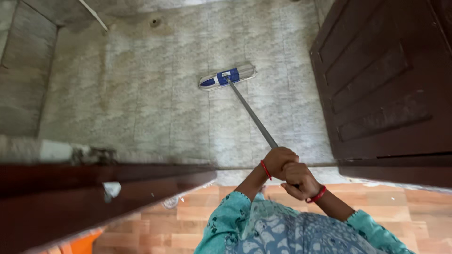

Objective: The person mops a tiled bathroom floor using a flat mop with a long handle. They move the mop back and forth across the floor, covering the area near the door and around the toilet.

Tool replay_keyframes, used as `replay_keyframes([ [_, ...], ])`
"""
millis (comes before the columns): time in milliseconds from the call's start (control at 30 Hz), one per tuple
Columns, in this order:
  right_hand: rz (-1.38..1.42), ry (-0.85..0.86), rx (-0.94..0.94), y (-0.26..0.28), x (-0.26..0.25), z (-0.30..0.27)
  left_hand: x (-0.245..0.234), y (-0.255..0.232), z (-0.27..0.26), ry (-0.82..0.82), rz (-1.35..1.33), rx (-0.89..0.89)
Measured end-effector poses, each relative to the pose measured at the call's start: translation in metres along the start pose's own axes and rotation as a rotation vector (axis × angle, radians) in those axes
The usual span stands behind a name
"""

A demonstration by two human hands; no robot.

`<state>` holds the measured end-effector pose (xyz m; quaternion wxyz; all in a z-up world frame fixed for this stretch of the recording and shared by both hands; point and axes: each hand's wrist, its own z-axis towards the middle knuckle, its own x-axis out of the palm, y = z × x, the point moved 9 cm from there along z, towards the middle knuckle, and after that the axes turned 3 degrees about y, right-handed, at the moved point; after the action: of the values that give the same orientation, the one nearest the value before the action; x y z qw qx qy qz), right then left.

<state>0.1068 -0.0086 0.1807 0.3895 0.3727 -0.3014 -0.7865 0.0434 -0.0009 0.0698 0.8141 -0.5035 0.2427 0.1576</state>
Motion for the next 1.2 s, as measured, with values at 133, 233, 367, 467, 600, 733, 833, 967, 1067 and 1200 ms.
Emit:
replay_keyframes([
  [133,-0.159,0.097,0.113,-0.071,0.023,0.04,-0.059,0.057,-0.002,-0.076,0.037,-0.009],
  [233,-0.201,0.17,0.11,-0.098,0.049,0.043,-0.061,0.092,-0.017,-0.024,0.116,-0.149],
  [367,-0.26,0.192,-0.016,-0.086,0.08,0.016,-0.041,0.084,-0.047,-0.018,0.086,-0.145],
  [467,-0.245,0.193,0.04,-0.061,0.095,-0.023,-0.009,0.047,-0.064,0.011,0.104,-0.125],
  [600,-0.236,0.155,0.135,-0.003,0.092,-0.085,0.04,-0.02,-0.077,-0.004,0.102,-0.09],
  [733,-0.169,0.056,0.184,0.074,0.073,-0.141,0.091,-0.11,-0.089,-0.003,0.045,-0.021],
  [833,-0.079,0.006,0.241,0.136,0.062,-0.165,0.108,-0.167,-0.085,-0.011,-0.052,0.025],
  [967,0.08,-0.045,0.177,0.22,0.031,-0.153,0.112,-0.23,-0.07,0.028,-0.14,0.078],
  [1067,0.396,-0.201,0.092,0.254,0.009,-0.147,0.112,-0.251,-0.058,0.053,-0.161,0.142],
  [1200,0.229,-0.225,0.074,0.238,0.015,-0.135,0.116,-0.241,-0.053,0.14,-0.144,0.162],
])
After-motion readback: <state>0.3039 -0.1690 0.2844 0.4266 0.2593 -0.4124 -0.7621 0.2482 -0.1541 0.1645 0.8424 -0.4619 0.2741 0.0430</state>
